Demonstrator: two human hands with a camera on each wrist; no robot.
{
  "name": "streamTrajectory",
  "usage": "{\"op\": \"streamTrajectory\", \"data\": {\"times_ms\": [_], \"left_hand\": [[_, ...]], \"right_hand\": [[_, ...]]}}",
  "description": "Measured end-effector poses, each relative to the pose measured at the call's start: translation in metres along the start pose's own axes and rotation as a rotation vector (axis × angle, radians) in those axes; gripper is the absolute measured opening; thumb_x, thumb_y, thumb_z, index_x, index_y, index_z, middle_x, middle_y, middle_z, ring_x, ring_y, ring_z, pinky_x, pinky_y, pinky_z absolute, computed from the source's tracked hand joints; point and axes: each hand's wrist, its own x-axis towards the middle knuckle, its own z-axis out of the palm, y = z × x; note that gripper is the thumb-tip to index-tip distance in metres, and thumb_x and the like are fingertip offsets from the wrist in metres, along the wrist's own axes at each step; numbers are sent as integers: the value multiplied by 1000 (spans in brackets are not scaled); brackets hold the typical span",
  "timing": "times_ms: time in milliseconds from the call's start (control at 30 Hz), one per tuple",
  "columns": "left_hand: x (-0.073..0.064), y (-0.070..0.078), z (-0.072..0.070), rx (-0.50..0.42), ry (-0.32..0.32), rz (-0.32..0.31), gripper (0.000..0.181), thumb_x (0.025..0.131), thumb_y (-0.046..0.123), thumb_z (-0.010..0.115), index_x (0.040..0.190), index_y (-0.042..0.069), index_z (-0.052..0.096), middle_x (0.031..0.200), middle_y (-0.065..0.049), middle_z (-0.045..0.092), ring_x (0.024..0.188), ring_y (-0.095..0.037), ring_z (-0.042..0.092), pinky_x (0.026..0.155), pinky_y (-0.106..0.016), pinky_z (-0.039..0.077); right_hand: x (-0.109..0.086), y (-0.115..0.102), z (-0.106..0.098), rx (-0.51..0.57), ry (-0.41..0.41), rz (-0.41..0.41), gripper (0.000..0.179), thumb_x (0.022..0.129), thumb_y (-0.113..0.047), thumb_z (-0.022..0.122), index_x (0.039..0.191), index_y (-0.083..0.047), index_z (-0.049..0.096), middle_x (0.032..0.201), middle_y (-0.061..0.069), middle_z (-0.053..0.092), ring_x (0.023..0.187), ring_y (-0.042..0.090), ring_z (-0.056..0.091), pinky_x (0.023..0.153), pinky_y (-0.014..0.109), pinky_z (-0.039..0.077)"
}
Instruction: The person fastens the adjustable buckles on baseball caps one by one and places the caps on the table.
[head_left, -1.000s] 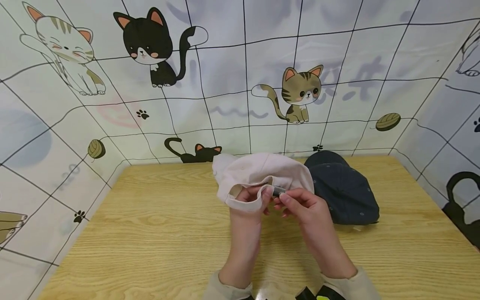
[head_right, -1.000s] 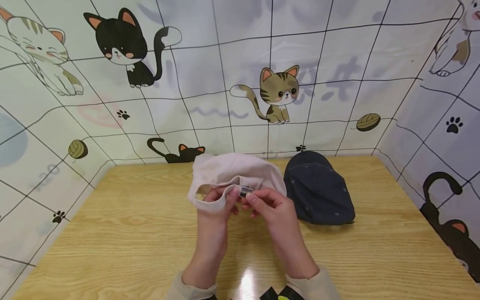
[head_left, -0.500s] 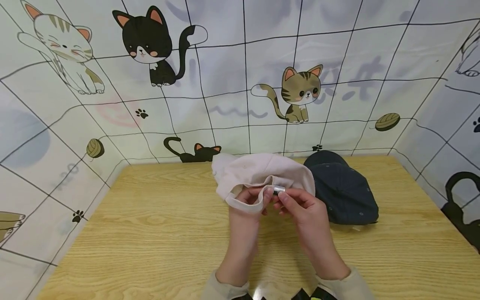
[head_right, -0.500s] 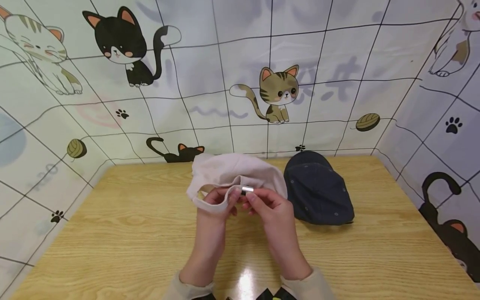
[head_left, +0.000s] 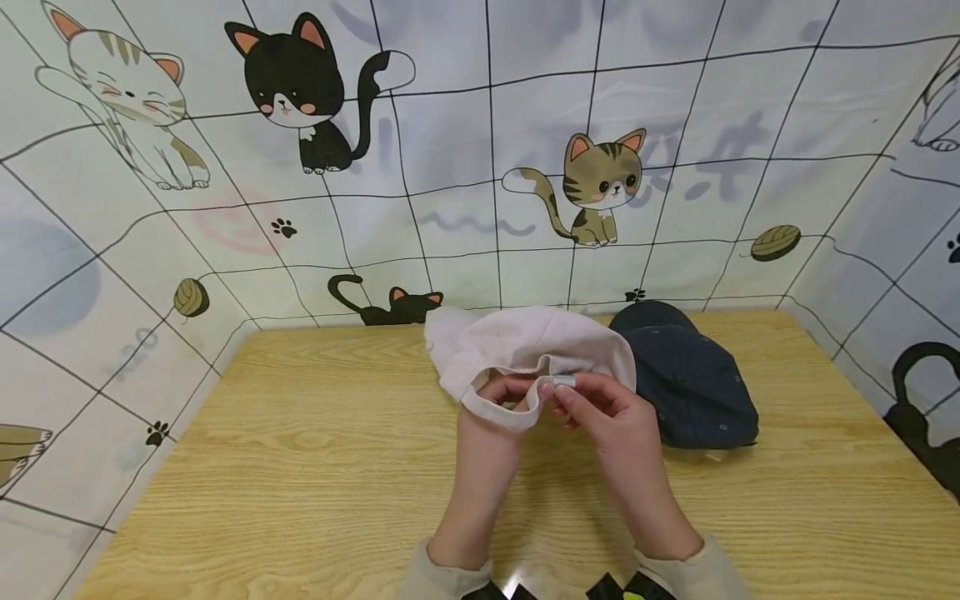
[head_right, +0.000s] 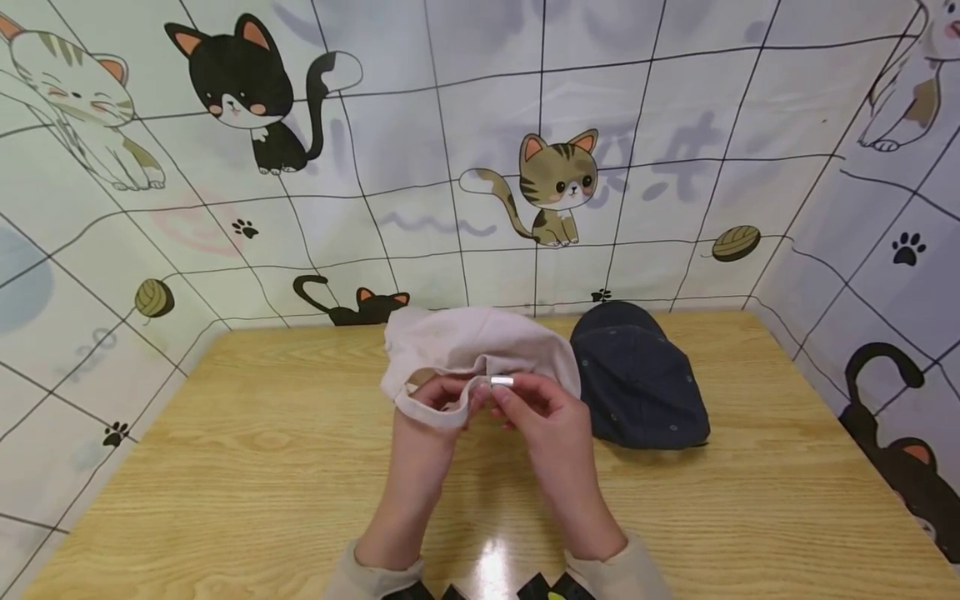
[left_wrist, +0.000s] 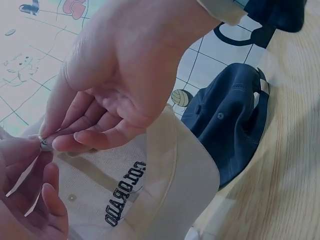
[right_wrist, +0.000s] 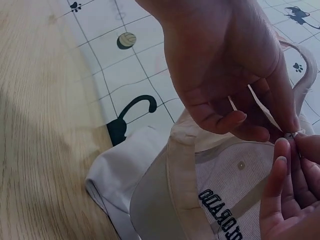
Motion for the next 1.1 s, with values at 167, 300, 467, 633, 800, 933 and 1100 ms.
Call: {"op": "streamTrajectory", "data": {"times_ms": [167, 300, 467, 633, 800, 933, 1100], "left_hand": [[1, -3, 1, -3, -4, -3, 9, 78, 9, 69, 83, 3, 66, 83, -3, 63, 81, -10, 54, 69, -36, 48], [4, -15, 3, 16, 9, 49, 12, 79, 16, 69, 86, 8, 65, 84, -1, 61, 78, -11, 55, 68, -34, 48], [5, -28, 3, 40, 10, 75, 18, 79, 29, 68, 89, 15, 66, 83, 3, 62, 78, -10, 53, 64, -27, 46], [3, -16, 0, 3, -34, 56, 15, 80, 23, 67, 90, 11, 67, 84, 1, 62, 79, -12, 52, 64, -28, 45], [1, 0, -1, -39, -48, -13, 12, 80, 11, 66, 91, 4, 66, 83, -4, 62, 76, -13, 52, 61, -23, 43], [1, -1, -1, -53, -24, -18, 13, 81, 11, 66, 91, 5, 64, 82, -3, 61, 70, -13, 51, 56, -22, 41], [2, -1, -3, -47, -30, -8, 13, 80, 11, 68, 90, 5, 63, 84, -2, 61, 74, -13, 53, 60, -25, 44]], "right_hand": [[1, -2, 2, -22, -11, -9, 20, 82, -9, 64, 98, 2, 61, 81, 18, 64, 70, 26, 60, 55, 30, 49], [-6, -34, 14, -101, 19, 83, 27, 80, -19, 68, 95, 2, 60, 78, 15, 64, 69, 24, 60, 57, 29, 49], [-8, -50, 19, -166, 34, 154, 26, 79, -19, 68, 93, 1, 59, 76, 9, 63, 70, 23, 60, 60, 29, 49], [-4, -31, 8, -203, -16, 31, 23, 78, -16, 69, 96, -3, 61, 82, 11, 65, 74, 24, 62, 61, 33, 51], [-5, -27, 7, -185, -41, -69, 24, 80, -20, 67, 101, -10, 62, 86, 8, 66, 75, 21, 64, 64, 34, 51], [-8, -46, 12, -254, -56, -46, 23, 83, -20, 64, 103, -10, 60, 88, 7, 67, 78, 20, 64, 63, 32, 51], [-12, -62, 17, -273, -93, -34, 21, 85, -17, 61, 102, -7, 59, 90, 9, 66, 81, 21, 64, 63, 31, 52]]}}
